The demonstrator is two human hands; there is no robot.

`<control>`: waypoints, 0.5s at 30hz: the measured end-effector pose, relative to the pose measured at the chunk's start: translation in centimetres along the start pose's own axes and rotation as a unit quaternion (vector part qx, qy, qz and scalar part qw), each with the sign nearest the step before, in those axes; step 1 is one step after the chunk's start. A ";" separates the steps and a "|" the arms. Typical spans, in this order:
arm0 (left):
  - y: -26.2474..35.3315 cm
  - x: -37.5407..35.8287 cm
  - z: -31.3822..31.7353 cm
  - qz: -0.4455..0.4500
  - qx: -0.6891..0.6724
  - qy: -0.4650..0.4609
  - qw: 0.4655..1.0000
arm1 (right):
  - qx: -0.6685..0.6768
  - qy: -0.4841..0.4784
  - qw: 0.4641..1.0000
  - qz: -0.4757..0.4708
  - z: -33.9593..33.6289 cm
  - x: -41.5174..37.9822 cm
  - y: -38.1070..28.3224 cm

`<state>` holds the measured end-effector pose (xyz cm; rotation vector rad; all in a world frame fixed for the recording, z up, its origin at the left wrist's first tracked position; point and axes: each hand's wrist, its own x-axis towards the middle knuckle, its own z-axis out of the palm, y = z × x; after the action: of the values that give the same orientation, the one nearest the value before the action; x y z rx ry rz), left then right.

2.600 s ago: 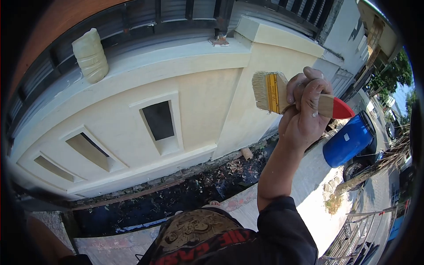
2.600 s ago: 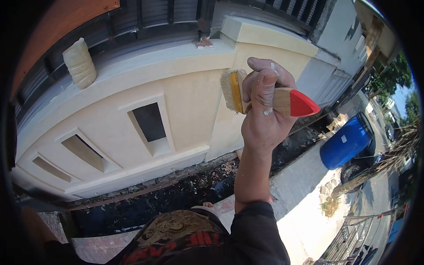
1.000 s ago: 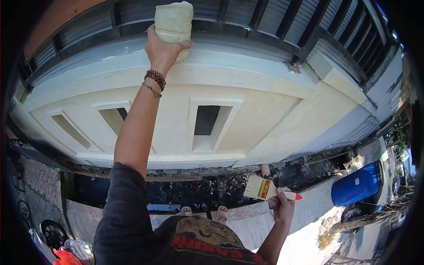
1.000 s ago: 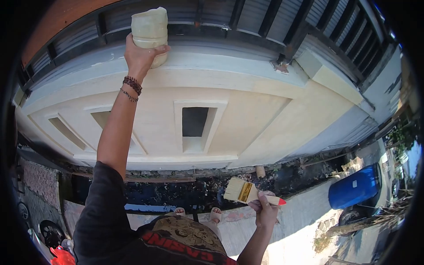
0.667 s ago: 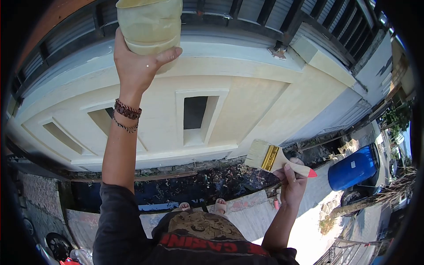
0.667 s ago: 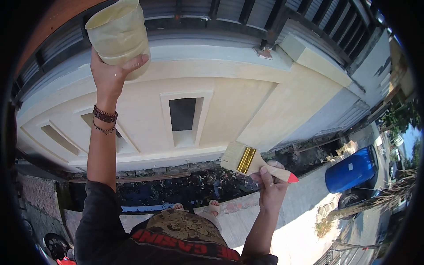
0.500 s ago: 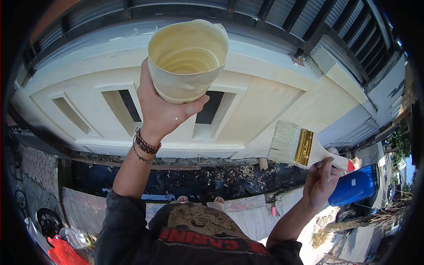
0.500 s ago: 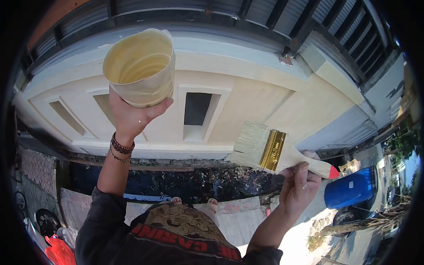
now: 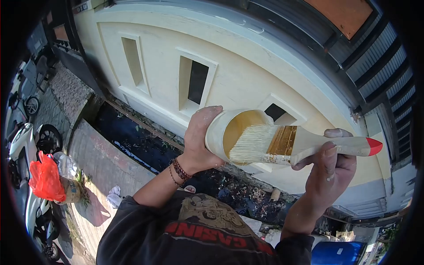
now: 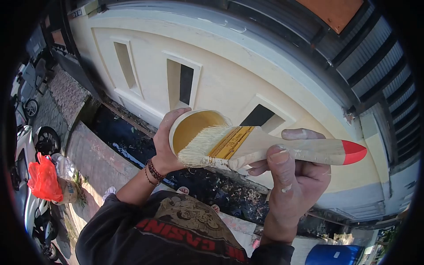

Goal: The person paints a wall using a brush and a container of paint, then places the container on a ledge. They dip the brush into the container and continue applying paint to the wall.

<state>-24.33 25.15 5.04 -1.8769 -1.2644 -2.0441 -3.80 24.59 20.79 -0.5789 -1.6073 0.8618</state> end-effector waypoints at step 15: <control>-0.8 -0.2 -1.2 0.012 0.029 0.032 0.999 | -0.165 -0.192 0.967 0.024 4.7 1.6 0.3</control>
<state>-25.73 24.82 4.53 -1.7776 -1.2653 -2.0155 -8.76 24.97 21.21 -0.7153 -2.1218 0.7781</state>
